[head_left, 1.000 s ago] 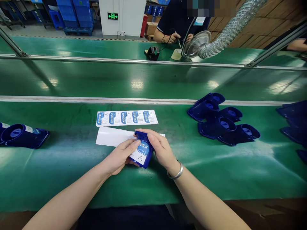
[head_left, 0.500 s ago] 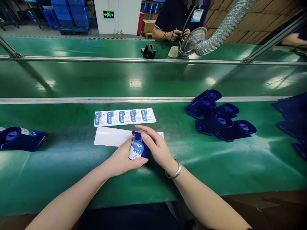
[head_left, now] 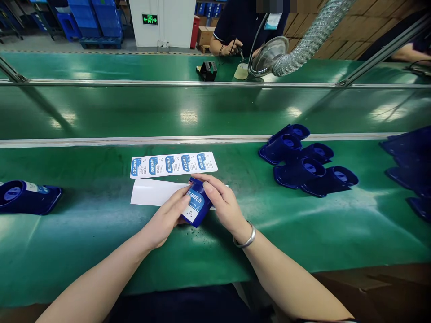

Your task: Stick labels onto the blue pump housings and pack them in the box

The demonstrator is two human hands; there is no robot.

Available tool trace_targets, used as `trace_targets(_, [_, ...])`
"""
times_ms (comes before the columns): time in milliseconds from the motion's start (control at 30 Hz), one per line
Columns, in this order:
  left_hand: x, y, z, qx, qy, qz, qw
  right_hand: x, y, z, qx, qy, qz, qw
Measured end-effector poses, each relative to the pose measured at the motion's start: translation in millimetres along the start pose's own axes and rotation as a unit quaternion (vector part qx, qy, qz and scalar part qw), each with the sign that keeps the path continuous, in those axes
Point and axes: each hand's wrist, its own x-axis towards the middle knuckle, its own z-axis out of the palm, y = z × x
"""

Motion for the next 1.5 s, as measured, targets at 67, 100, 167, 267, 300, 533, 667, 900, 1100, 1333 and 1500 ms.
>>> trace_targets(67, [0.6,-2.5,0.9,-0.061,0.017,-0.03,0.998,0.1,-0.3,0.2,0.007,0.005,0.002,1.0])
trace_targets(100, [0.9,-3.6,1.3,-0.072,0.017,-0.036,0.997,0.2,-0.4,0.6,0.013,0.007,0.002,1.0])
trace_targets(167, [1.0,-5.2,1.7,-0.064,0.009,-0.027,0.998,0.1,-0.7,1.5,0.03,0.014,0.004,0.999])
trace_targets(267, [0.3,-6.5,0.8,0.023,0.008,0.031,0.999,-0.6,-0.2,3.0,0.046,0.031,0.001,0.998])
trace_targets(300, [-0.1,-7.0,0.5,0.06,0.01,0.052,0.997,-1.2,0.3,3.6,0.047,0.039,-0.003,0.998])
trace_targets(533, [-5.1,-12.5,5.0,0.112,0.026,0.113,0.987,-7.3,9.5,9.2,0.102,0.066,-0.053,0.991])
trace_targets(667, [-5.0,-14.4,3.0,0.229,0.065,0.205,0.949,-7.9,11.8,10.7,0.141,0.05,-0.098,0.984])
trace_targets(900, [-0.5,-18.7,-7.1,0.401,0.093,0.357,0.839,-5.7,9.8,9.8,0.093,0.032,-0.141,0.985])
trace_targets(1100, [2.9,-14.7,-11.7,0.401,0.096,0.427,0.804,-6.0,10.9,10.5,0.054,0.077,-0.149,0.984])
trace_targets(1333, [6.5,-11.1,-18.4,0.428,0.066,0.46,0.775,-7.3,10.6,10.7,0.007,0.103,-0.214,0.971])
trace_targets(1500, [7.7,-11.4,-18.7,0.434,0.056,0.473,0.765,-7.6,9.7,9.2,-0.005,0.089,-0.245,0.965])
